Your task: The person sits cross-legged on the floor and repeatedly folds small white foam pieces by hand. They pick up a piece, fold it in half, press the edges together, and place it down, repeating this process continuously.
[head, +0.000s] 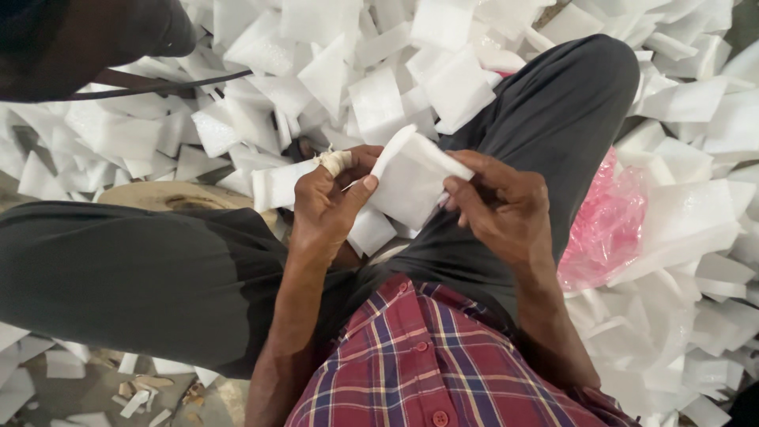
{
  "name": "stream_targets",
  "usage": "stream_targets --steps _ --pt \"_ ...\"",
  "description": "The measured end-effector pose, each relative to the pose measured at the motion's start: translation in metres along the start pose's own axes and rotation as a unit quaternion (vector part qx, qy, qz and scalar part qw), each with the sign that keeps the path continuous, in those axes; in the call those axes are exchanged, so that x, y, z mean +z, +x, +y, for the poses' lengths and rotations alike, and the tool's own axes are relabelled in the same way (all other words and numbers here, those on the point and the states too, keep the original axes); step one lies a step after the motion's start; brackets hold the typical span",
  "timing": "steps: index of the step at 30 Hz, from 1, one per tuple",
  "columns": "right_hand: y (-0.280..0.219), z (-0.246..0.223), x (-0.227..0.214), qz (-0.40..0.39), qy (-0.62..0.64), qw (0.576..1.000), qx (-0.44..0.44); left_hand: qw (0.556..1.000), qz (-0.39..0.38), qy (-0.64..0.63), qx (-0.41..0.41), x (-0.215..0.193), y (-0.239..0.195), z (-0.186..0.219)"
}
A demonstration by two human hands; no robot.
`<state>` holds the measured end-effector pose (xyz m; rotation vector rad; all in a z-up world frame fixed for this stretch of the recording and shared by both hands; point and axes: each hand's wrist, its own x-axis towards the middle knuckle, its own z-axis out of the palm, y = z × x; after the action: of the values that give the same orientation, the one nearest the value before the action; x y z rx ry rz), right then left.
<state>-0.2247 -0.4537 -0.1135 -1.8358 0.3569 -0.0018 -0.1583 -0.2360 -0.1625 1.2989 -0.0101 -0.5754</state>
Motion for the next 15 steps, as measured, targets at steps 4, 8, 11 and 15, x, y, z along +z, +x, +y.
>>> stream_targets --steps 4,8,11,15 --pt "0.008 -0.005 0.006 0.051 -0.085 0.995 -0.01 0.998 -0.042 0.039 -0.028 -0.001 0.0 0.013" --pt "0.036 -0.019 0.012 0.037 -0.191 0.976 -0.101 0.997 -0.067 0.041 -0.027 -0.008 -0.003 0.021" --pt "0.068 -0.04 0.018 0.002 -0.281 0.952 -0.124 0.999 0.001 -0.02 -0.047 -0.011 0.004 0.019" --pt "0.107 -0.08 0.037 -0.033 -0.35 0.921 -0.169 0.996 0.084 -0.008 0.003 -0.027 0.014 0.025"
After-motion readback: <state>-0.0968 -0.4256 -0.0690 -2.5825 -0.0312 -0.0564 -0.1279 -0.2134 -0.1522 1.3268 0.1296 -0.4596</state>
